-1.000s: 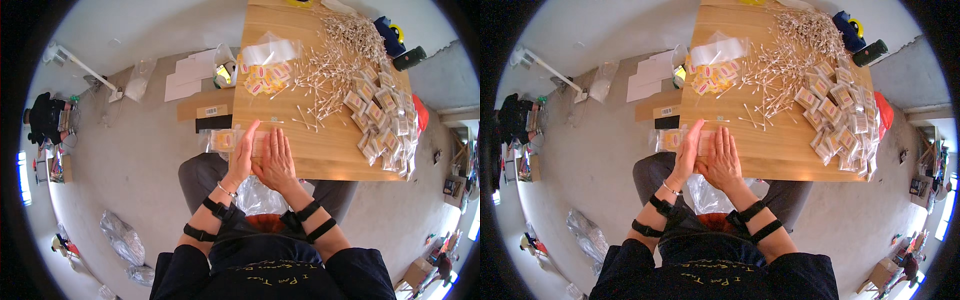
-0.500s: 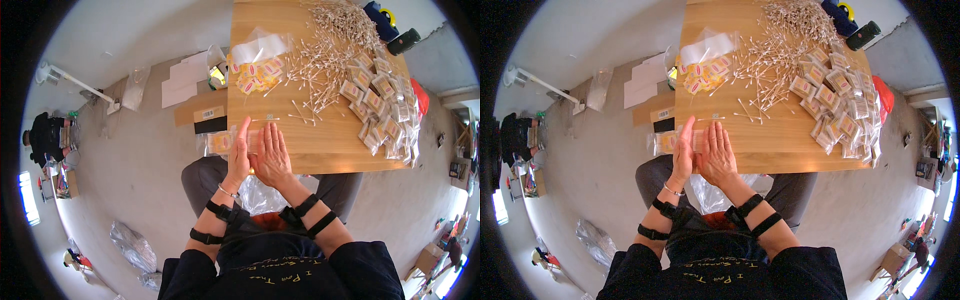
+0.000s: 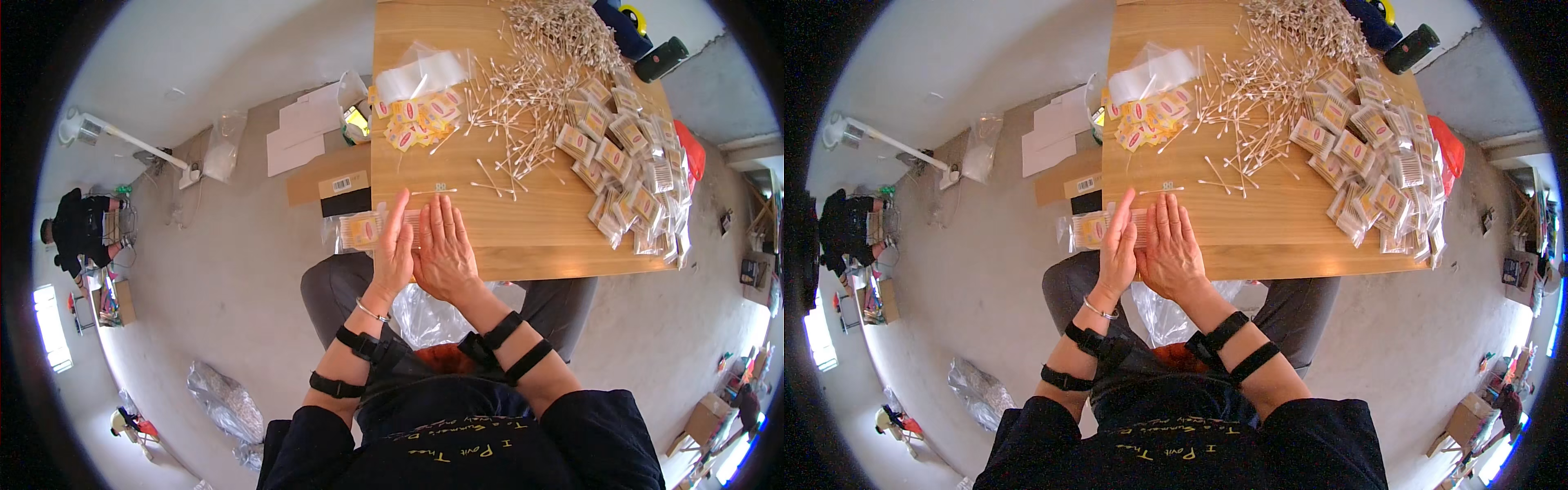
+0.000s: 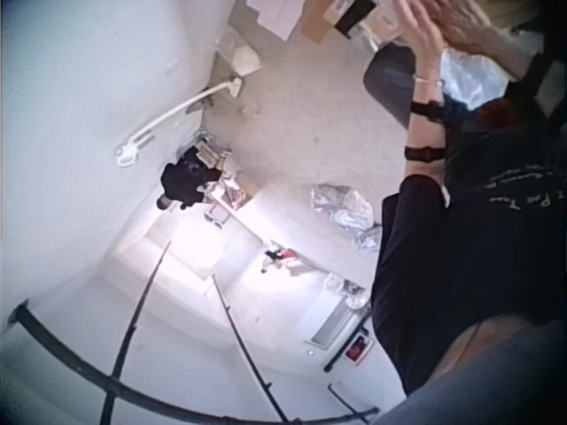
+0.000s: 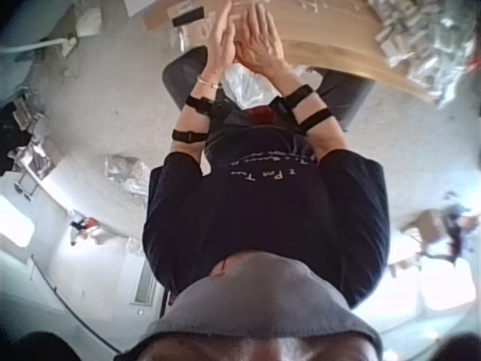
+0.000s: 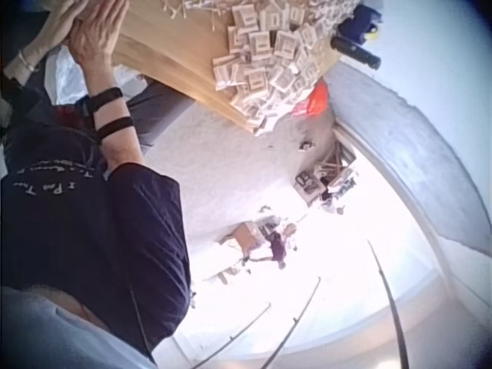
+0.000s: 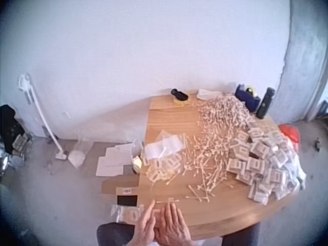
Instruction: The recorder is packing cotton swabs into small bags and paper sleeves at a table.
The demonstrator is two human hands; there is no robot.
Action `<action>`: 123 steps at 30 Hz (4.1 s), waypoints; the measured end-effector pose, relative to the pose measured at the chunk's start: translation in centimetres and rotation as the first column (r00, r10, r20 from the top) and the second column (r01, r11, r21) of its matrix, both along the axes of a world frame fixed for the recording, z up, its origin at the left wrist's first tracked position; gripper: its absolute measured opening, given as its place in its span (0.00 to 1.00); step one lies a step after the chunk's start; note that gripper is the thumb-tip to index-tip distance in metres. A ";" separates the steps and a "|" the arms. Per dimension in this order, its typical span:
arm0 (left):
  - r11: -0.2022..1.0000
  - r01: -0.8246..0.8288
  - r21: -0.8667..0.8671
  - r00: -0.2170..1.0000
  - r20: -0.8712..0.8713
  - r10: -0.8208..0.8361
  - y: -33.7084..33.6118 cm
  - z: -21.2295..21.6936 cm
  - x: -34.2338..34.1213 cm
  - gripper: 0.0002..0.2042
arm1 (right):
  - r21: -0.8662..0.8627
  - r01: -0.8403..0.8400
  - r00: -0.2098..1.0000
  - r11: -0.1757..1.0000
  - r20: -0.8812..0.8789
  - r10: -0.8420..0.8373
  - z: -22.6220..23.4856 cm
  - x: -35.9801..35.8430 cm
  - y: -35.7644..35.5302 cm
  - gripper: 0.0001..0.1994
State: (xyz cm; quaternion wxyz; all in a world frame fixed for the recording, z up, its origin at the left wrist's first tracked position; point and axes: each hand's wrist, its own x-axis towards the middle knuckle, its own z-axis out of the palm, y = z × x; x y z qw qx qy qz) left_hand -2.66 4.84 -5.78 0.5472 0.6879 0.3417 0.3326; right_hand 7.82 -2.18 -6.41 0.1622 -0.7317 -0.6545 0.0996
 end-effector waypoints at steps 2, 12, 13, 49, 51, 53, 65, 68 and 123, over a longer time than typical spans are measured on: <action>0.998 -0.069 0.003 0.998 -0.010 0.069 -0.2 -0.2 -0.1 0.21 | -0.011 -0.011 0.998 1.000 0.056 0.011 0.0 -0.1 0.1 0.34; 0.980 -0.073 -0.186 0.995 0.047 0.083 -0.3 -0.1 -0.2 0.25 | 0.042 -0.065 0.998 0.997 -0.019 0.065 -0.1 0.2 -0.2 0.34; 0.961 -0.028 -0.276 0.975 0.205 0.088 -0.1 -0.3 -0.4 0.26 | 0.042 -0.071 0.997 0.997 -0.020 0.072 -0.1 0.2 -0.2 0.34; 0.789 0.232 0.568 0.766 -0.607 0.211 -4.2 0.2 -4.2 0.29 | -0.035 -0.051 0.984 0.998 0.171 0.056 -1.0 -0.1 0.1 0.38; 0.790 0.245 0.561 0.756 -0.621 0.207 -4.2 0.1 -4.1 0.29 | -0.040 -0.050 0.986 0.998 0.158 0.056 -1.0 -0.1 0.1 0.38; 0.803 0.219 0.555 0.780 -0.593 0.197 -4.2 0.0 -4.1 0.31 | -0.045 -0.051 0.988 0.998 0.145 0.057 -0.9 -0.1 0.0 0.38; 0.796 0.261 0.546 0.704 -0.672 0.230 -3.9 0.6 -3.4 0.30 | -0.066 -0.046 0.982 0.997 0.182 0.058 -0.8 -0.2 0.1 0.36; 0.829 0.252 0.499 0.718 -0.671 0.186 -3.8 0.9 -3.4 0.32 | -0.009 -0.036 0.992 0.999 0.122 0.037 -0.8 -0.3 0.1 0.36; 0.866 0.272 0.419 0.749 -0.657 0.083 -0.8 2.3 -1.5 0.19 | 0.038 -0.082 0.994 0.996 0.070 0.079 -0.3 0.2 -0.3 0.35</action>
